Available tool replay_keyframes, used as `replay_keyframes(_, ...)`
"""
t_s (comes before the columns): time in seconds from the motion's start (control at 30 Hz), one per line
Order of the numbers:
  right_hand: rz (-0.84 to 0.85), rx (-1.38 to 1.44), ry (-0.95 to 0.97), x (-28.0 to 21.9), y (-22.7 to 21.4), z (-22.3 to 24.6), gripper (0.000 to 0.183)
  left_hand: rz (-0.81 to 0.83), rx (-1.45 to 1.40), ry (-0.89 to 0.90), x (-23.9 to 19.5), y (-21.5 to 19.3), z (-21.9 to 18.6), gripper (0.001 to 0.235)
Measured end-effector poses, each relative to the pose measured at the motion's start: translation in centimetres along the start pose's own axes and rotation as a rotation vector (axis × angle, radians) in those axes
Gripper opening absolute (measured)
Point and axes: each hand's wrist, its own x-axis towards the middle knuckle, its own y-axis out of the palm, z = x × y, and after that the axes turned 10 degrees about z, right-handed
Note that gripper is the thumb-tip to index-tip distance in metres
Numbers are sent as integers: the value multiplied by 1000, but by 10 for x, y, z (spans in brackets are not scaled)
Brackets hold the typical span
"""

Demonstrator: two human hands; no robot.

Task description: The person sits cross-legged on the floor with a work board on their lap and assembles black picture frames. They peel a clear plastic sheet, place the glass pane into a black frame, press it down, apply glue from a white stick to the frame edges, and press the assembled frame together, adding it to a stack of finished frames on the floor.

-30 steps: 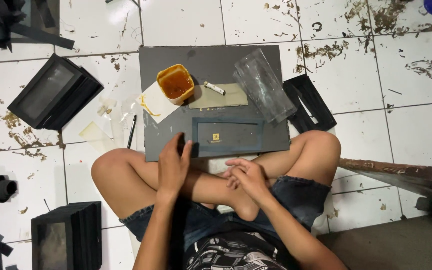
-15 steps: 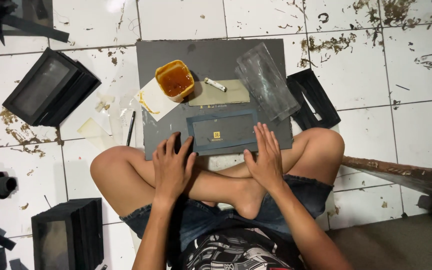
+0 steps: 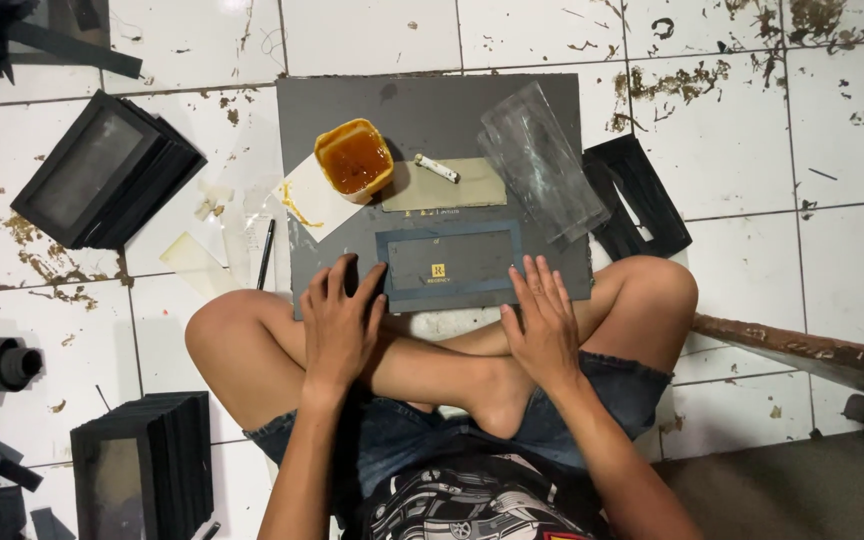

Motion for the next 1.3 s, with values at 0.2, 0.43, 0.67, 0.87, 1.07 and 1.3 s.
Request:
replay_keyframes(0.2,-8,44,38,-7,2,-1,57,-6,-190,-53,2,-6,7,40)
replay_keyframes(0.43,1,-14,16,-11,3,0,58,6,-144,-39,6,-10,6,35)
replay_keyframes(0.67,-5,22,20,-13,1,1,57,22,-145,-49,18,-6,9,40)
replay_keyframes(0.87,-14,47,30,-14,2,0,56,16,-116,-11,23,-9,11,35)
replay_keyframes(1.07,-41,51,31,-16,2,1,54,-6,-139,-1,20,-7,15,34)
replay_keyframes(1.3,-39,64,44,-17,4,0,52,-55,-170,11,17,-7,13,30)
